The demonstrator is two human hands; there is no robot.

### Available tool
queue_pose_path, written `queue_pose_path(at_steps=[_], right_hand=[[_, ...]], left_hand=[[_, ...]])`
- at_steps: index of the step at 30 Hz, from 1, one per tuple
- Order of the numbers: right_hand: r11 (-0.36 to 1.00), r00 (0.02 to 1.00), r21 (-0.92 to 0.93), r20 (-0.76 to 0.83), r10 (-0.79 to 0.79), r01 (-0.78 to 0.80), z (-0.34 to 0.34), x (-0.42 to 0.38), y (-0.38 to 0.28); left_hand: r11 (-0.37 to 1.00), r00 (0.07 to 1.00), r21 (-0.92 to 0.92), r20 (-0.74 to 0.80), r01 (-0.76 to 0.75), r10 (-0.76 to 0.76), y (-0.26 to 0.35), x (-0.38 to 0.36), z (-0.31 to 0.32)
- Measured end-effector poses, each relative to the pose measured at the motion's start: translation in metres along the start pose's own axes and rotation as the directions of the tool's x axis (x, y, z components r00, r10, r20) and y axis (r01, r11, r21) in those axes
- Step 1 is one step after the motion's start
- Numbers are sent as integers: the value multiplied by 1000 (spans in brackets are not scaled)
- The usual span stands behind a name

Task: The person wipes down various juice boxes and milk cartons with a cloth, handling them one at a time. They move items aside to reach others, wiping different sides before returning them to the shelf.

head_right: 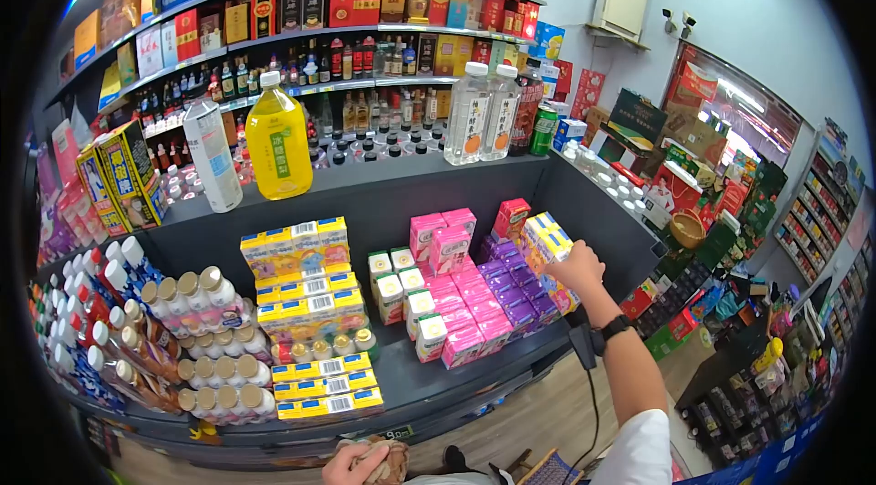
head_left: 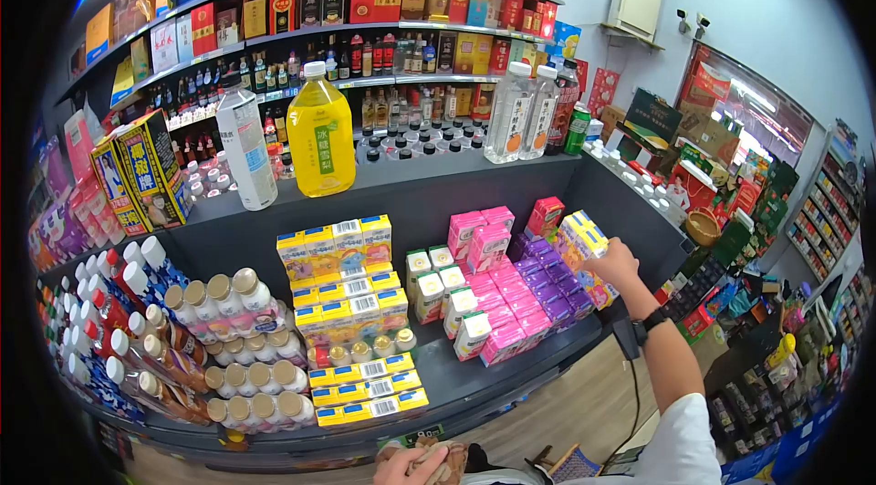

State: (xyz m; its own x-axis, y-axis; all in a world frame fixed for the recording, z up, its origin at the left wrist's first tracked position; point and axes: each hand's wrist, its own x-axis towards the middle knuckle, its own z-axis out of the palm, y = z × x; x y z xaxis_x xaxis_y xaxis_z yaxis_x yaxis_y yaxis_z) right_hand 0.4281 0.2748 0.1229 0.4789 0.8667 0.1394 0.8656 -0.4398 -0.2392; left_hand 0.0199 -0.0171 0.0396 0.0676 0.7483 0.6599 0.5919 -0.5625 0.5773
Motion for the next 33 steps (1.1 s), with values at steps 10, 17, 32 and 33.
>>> queue_pose_path(at_steps=[10,17,32,33], right_hand=[[996,996,-40,11,84,-83,48,35,-4],[992,997,-112,50,66,-60,50,40,-5],[999,995,-13,-91,-46,45,29,37,3],[996,975,-38,-206,-83,76,25,28,-4]], left_hand=[[996,999,82,5,45,-45,-2,8,13],[997,999,71,31,31,-33,-4,12,17],[995,998,78,-16,55,-54,-6,15,10],[995,998,77,-10,70,-69,-7,12,12]])
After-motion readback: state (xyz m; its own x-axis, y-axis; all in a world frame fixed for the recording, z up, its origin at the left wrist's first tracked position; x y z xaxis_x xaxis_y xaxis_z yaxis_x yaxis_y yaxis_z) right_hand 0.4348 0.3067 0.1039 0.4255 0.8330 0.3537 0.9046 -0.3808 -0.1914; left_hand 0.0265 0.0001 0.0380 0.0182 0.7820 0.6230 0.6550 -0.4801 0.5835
